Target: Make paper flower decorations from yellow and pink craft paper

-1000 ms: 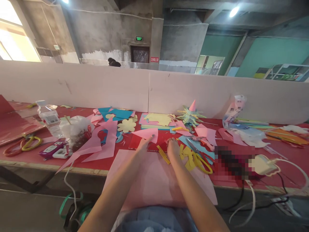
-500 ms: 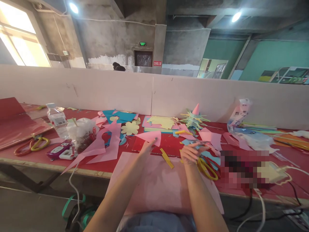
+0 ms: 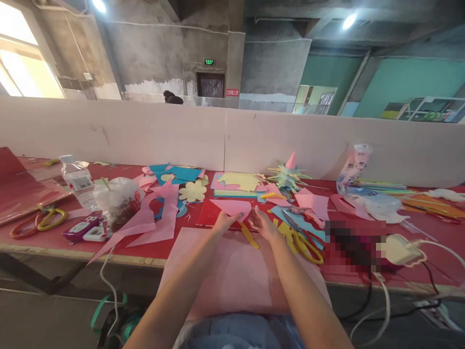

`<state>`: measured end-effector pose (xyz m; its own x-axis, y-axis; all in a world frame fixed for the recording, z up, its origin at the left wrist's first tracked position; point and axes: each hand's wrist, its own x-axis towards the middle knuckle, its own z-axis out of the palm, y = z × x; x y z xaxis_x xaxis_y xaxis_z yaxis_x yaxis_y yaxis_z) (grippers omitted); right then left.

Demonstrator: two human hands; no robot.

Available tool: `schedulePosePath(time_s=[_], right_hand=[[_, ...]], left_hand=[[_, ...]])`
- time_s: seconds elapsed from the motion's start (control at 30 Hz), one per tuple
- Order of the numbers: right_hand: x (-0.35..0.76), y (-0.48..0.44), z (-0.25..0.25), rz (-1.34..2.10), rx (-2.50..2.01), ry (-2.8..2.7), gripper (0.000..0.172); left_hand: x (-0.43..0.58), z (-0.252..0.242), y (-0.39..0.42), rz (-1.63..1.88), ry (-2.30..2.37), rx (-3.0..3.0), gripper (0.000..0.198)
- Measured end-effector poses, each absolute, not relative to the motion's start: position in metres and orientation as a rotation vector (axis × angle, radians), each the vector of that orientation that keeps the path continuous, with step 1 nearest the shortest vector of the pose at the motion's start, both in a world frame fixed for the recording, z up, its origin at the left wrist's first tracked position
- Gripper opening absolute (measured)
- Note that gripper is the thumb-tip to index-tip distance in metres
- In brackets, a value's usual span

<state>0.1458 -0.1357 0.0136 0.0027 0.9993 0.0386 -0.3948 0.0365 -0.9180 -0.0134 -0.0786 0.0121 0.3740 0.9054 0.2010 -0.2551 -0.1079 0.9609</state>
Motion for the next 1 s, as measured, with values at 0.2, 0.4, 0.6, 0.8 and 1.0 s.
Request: schedulePosePath(time_s=[0.2, 0.4, 0.6, 0.8, 1.0], right_hand=[[0.144, -0.13, 0.009, 1.296, -0.866, -0.958, 0.024], [0.153, -0.123, 0.003, 1.241, -0.765, -0.827, 0.025], [0.154, -0.123, 0.001, 1.28, -0.726, -0.804, 0.024], [0.151, -0.126, 0.006, 1.318, -0.716, -0.824, 0.022], [0.15, -0.126, 0.007, 1.336, -0.721, -0.836, 0.015]], left_hand=[[-0.009, 0.008, -0.076, 1.052, 0.558, 1.377, 0.044], [-0.011, 0.004, -0.069, 1.009, 0.356, 1.094, 0.062], [-0.016, -0.004, -0.062, 0.965, 0.356, 0.845, 0.043], [-0.018, -0.003, -0.068, 0.863, 0.311, 0.873, 0.036], [-0.025, 0.002, -0.071, 0.888, 0.268, 0.861, 0.042]])
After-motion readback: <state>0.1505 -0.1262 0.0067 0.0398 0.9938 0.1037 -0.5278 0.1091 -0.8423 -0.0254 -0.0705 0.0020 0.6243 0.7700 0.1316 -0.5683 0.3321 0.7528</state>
